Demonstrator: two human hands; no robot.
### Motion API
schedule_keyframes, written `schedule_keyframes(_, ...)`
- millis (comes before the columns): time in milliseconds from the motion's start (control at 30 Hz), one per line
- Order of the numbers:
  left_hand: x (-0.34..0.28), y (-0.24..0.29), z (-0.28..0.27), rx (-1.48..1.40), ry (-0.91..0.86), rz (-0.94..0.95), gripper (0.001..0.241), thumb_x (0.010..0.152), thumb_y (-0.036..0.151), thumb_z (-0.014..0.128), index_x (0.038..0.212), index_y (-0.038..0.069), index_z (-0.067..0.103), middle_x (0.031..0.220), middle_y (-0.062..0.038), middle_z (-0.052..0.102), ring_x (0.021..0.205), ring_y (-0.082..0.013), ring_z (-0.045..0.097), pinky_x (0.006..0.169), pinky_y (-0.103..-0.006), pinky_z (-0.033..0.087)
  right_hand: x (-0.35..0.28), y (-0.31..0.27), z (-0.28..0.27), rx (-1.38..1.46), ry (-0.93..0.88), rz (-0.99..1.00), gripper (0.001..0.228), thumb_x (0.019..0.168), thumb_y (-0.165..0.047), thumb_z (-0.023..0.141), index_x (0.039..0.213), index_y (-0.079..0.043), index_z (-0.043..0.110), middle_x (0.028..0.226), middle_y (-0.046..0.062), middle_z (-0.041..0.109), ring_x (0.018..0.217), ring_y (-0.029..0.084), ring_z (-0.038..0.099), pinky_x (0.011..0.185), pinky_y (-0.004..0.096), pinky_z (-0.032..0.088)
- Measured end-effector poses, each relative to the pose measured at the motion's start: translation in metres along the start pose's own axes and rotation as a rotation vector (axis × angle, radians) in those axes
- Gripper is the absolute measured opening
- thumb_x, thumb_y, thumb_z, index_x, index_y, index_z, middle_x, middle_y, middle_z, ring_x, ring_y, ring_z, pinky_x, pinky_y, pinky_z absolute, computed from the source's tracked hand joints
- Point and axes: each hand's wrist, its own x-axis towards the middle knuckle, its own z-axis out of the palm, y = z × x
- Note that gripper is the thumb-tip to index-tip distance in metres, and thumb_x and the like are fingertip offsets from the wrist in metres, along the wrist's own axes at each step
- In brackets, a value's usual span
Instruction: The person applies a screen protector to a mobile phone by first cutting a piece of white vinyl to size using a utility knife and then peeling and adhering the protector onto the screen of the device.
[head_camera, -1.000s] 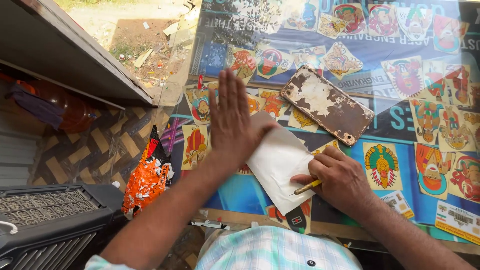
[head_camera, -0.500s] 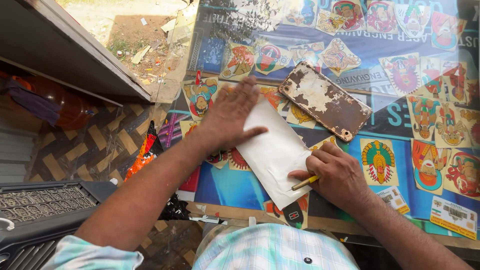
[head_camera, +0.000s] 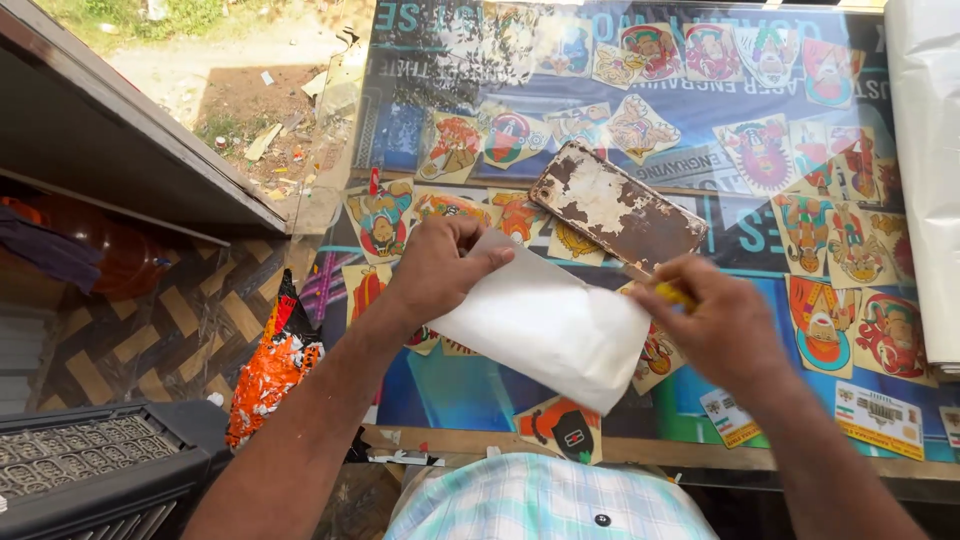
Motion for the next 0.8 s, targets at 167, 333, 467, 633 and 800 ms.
schedule_keyframes(167, -0.017, -0.012, 0.011, -0.285, 0.001, -0.060, 0.019, 0.088, 0.020, 0.081, 0.082, 0.004, 0.073, 0.071, 0.001, 0.072, 0.060, -0.0032, 0.059, 0.053, -0.0246, 0.048, 0.004, 0.059, -0.033, -0.264, 0.202, 0.075, 0.033, 0.104, -0.032, 0.064, 0.125, -0.008, 0.072, 0.105, 0.017, 0.075, 0.089, 0.032, 0.072, 0.085, 0.048, 0.056)
schedule_keyframes(333, -0.035, -0.017, 0.028, -0.270, 0.028, -0.078, 0.033, 0.098, 0.022, 0.082, 0.080, -0.004, 0.070, 0.071, -0.005, 0.064, 0.062, -0.0061, 0.048, 0.052, -0.0259, 0.040, -0.012, 0.051, -0.026, -0.455, 0.496, -0.268, 0.026, 0.090, -0.023, 0.079, 0.108, -0.006, 0.075, 0.107, 0.015, 0.075, 0.098, 0.033, 0.072, 0.088, 0.041, 0.056)
schedule_keyframes(467, -0.048, -0.001, 0.042, -0.495, -0.034, -0.160, 0.023, 0.092, 0.023, 0.077, 0.091, 0.001, 0.077, 0.075, -0.003, 0.075, 0.061, -0.0048, 0.063, 0.053, -0.0230, 0.051, -0.032, -0.012, -0.011, 0.191, 0.319, -0.287, 0.023, 0.077, -0.021, 0.094, 0.086, -0.011, 0.075, 0.096, 0.006, 0.074, 0.091, 0.021, 0.073, 0.082, 0.035, 0.057)
schedule_keyframes(633, -0.057, 0.011, 0.050, -0.674, -0.125, -0.107, 0.025, 0.095, 0.023, 0.075, 0.096, -0.002, 0.075, 0.081, -0.004, 0.077, 0.068, -0.0052, 0.067, 0.058, -0.0222, 0.056, -0.017, -0.078, 0.003, 0.341, 0.053, -0.707, 0.026, 0.075, -0.020, 0.088, 0.093, -0.009, 0.073, 0.121, 0.021, 0.070, 0.111, 0.034, 0.068, 0.089, 0.038, 0.056)
schedule_keyframes(800, -0.067, 0.007, 0.049, -0.878, -0.124, -0.109, 0.024, 0.103, 0.023, 0.068, 0.103, -0.001, 0.071, 0.086, -0.004, 0.075, 0.071, -0.0051, 0.067, 0.062, -0.0217, 0.055, -0.009, -0.080, 0.008, 0.380, -0.168, -0.251, 0.032, 0.079, -0.021, 0.085, 0.108, -0.010, 0.077, 0.102, 0.007, 0.081, 0.093, 0.017, 0.080, 0.083, 0.032, 0.062)
